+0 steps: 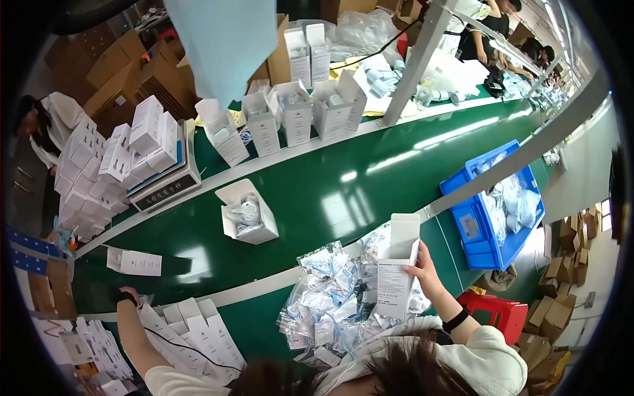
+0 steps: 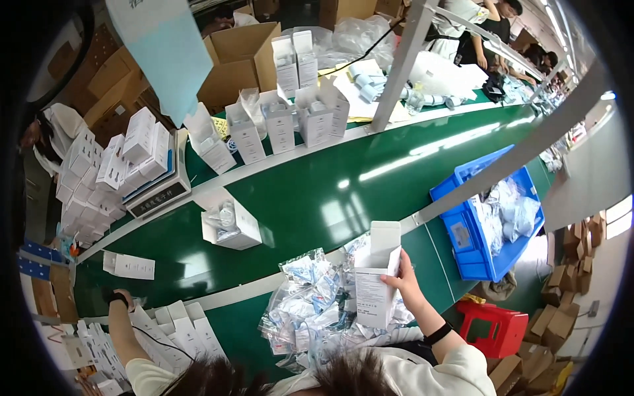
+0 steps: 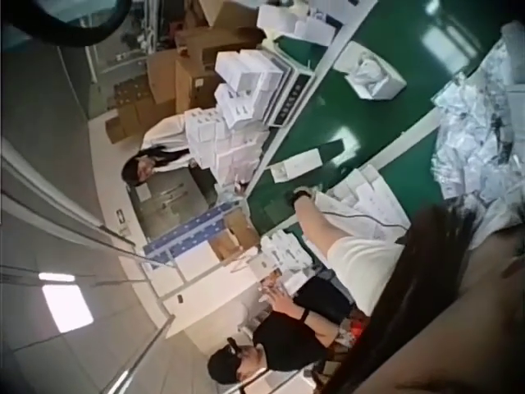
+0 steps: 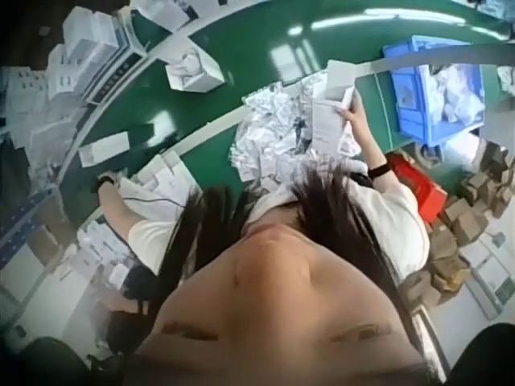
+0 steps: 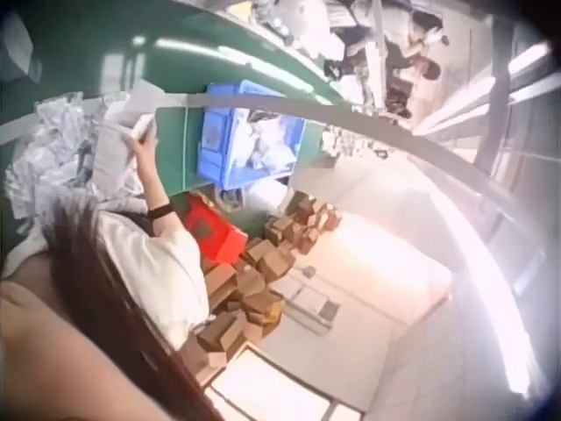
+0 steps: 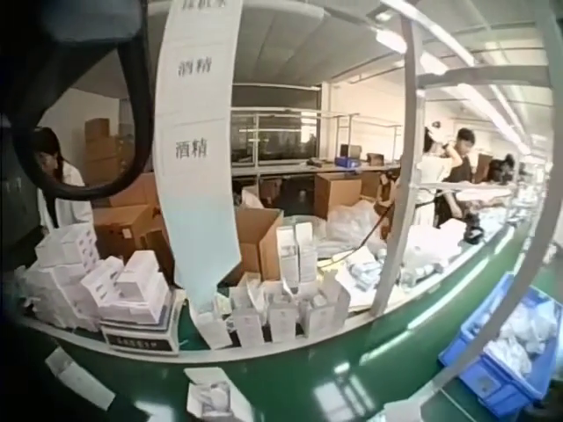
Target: The person sorts small plastic bags from a large sack onto a table, then assembles product kits by placing a wrapped device and a small plastic bag into a cardboard box.
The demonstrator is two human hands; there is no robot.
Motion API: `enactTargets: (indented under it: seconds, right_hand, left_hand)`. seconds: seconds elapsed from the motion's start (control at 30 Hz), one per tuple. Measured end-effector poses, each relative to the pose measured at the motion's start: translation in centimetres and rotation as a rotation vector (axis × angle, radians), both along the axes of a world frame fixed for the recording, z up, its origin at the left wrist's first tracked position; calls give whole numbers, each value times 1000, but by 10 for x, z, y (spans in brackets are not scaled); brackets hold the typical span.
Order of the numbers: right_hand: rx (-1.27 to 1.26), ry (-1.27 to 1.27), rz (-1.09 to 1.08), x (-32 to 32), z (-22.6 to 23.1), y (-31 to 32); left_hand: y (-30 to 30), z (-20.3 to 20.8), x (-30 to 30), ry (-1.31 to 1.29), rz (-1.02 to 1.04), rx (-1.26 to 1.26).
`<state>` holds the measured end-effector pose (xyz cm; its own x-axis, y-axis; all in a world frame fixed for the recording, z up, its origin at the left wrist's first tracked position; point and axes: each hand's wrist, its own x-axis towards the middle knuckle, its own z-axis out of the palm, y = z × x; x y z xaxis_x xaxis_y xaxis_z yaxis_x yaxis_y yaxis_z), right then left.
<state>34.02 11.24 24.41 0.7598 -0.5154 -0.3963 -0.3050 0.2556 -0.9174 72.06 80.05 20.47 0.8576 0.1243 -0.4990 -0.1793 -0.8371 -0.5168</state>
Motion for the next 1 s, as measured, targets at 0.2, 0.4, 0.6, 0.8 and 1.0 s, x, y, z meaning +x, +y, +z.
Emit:
enactTargets:
  seconds: [0.2, 0.4, 0.6, 0.8, 1.0]
  right_hand:
    - [-5, -112, 79, -11, 15, -7]
    - [139, -307, 86, -31, 39, -26]
    - [197, -487, 182, -69, 55, -47]
    - [-2, -421, 299, -108, 46, -98]
    - [-403, -506, 588, -132, 73, -182]
  left_hand:
    - [-74, 181, -70, -342, 67, 30]
    - [-324, 257, -240, -86, -257, -511]
    - [-505, 101, -326, 486, -381, -937]
    - [-611, 95, -378, 672, -8, -1919]
    - [-683, 124, -408, 592, 85, -2273]
